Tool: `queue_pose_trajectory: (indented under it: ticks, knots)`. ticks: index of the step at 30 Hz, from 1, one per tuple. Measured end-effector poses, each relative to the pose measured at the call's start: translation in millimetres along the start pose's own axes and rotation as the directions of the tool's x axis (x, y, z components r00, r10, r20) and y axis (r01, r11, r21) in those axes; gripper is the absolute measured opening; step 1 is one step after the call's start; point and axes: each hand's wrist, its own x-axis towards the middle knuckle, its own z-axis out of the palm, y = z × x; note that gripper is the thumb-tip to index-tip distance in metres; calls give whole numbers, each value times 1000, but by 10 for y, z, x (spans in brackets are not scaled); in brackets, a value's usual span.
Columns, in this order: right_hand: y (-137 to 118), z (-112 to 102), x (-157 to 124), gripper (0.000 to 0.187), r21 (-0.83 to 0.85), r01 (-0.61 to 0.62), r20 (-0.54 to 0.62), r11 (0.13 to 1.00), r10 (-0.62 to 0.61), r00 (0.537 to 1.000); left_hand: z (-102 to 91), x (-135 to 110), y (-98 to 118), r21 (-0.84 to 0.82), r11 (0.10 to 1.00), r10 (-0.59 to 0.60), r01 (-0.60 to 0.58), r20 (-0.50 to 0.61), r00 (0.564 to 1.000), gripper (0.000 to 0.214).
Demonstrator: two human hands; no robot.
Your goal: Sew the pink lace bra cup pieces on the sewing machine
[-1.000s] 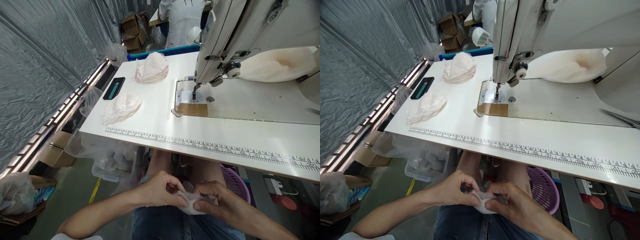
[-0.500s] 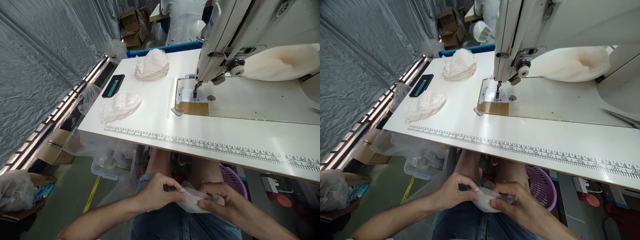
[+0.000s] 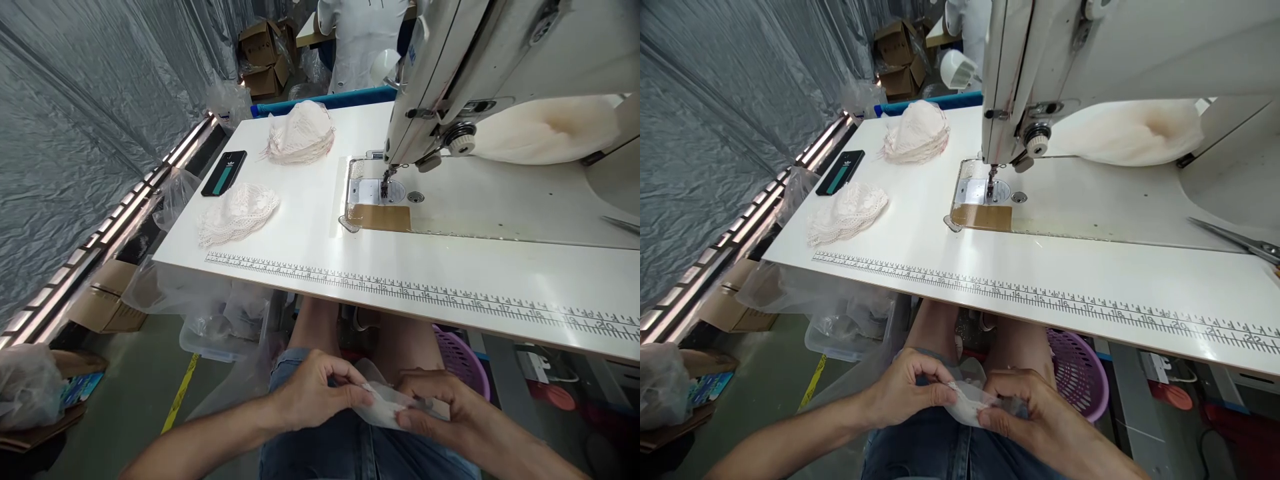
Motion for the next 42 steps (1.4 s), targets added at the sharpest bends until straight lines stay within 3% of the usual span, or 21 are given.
queue_pose_trajectory:
  ticks: [6,13,21,28,32,34,36,37,39,42]
  knots:
    - [-86,58,11,26,-103,14,-69,995,-21,997,9,-14,73,108,992,60,-61,14,998,22]
    - [-42,103,76,30,-142,2,-127,990,-20,992,18,6,71,113,992,62,-64,26,998,24]
    - [-7,-81,56,20,40,28,12,999,-29,1000,-81,65,32,-76,991,-105,106,18,994,32]
    - [-56,-77,49,23,94,143,37,985,-147,988,-98,64,-16,-161,969,-182,185,35,983,40]
    - [-11,-39,100,28,-15,195,-15,981,-195,981,-100,56,3,-121,981,-147,148,20,989,37]
    - [28,-47,120,30,-59,206,-12,977,-207,978,-126,42,16,1,999,-54,54,8,999,33]
    - [55,-43,132,29,-172,185,-79,968,-201,977,-150,31,22,162,986,23,-22,-2,1000,29]
    - [62,-24,136,25,-260,171,-155,950,-216,964,-153,33,19,204,979,23,-21,-5,1000,29]
    - [67,72,139,15,-430,141,-332,892,-302,894,-129,56,4,173,984,-48,50,-16,999,32]
    - [89,337,154,31,-533,180,-430,827,-447,784,-25,134,-16,-26,994,-103,102,-48,993,40]
